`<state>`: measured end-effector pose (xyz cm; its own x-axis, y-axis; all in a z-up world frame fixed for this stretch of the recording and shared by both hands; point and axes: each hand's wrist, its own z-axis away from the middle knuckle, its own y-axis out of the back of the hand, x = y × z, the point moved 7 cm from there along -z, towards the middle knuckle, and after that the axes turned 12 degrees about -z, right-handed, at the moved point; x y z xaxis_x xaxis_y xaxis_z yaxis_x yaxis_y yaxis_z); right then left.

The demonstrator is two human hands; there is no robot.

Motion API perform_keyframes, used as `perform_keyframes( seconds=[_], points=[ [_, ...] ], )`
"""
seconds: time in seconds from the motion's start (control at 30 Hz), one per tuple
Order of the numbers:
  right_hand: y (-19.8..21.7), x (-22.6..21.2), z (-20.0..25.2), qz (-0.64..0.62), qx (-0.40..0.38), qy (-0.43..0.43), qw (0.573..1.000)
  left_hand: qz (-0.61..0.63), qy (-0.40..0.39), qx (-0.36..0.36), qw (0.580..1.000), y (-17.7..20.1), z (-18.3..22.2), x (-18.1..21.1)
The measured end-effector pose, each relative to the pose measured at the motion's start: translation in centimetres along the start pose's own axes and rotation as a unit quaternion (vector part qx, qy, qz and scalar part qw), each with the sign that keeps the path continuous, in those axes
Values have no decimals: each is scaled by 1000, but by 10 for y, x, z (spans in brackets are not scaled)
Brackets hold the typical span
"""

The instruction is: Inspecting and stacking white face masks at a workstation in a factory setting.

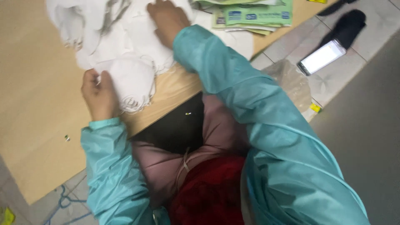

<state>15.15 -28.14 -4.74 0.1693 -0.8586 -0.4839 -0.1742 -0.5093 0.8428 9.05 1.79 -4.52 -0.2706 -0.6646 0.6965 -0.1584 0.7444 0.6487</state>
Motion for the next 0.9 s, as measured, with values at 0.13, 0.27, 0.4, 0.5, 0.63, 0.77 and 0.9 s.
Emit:
perform_keyframes(
  seconds=[0.13,0.27,0.4,0.5,0.63,0.77,0.9],
  points=[
    [-22,5,-3,6,-16,-29,999,-81,-67,10,994,2,3,-5],
    [-18,-3,-7,12,-4,-46,999,-51,-49,1,998,5,3,-6],
    [-20,-14,-7,-6,2,-9,1000,-24,50,-21,998,11,8,-1],
    [-19,-20,-6,7,5,22,1000,-13,0,-3,1000,9,5,-11],
    [11,-38,3,-66,74,42,994,-30,-70,26,997,15,7,30],
    [49,-54,18,-226,111,53,966,6,-91,54,994,22,8,39],
    [101,-80,47,-388,191,175,884,54,-63,58,995,27,5,28]
  ],
)
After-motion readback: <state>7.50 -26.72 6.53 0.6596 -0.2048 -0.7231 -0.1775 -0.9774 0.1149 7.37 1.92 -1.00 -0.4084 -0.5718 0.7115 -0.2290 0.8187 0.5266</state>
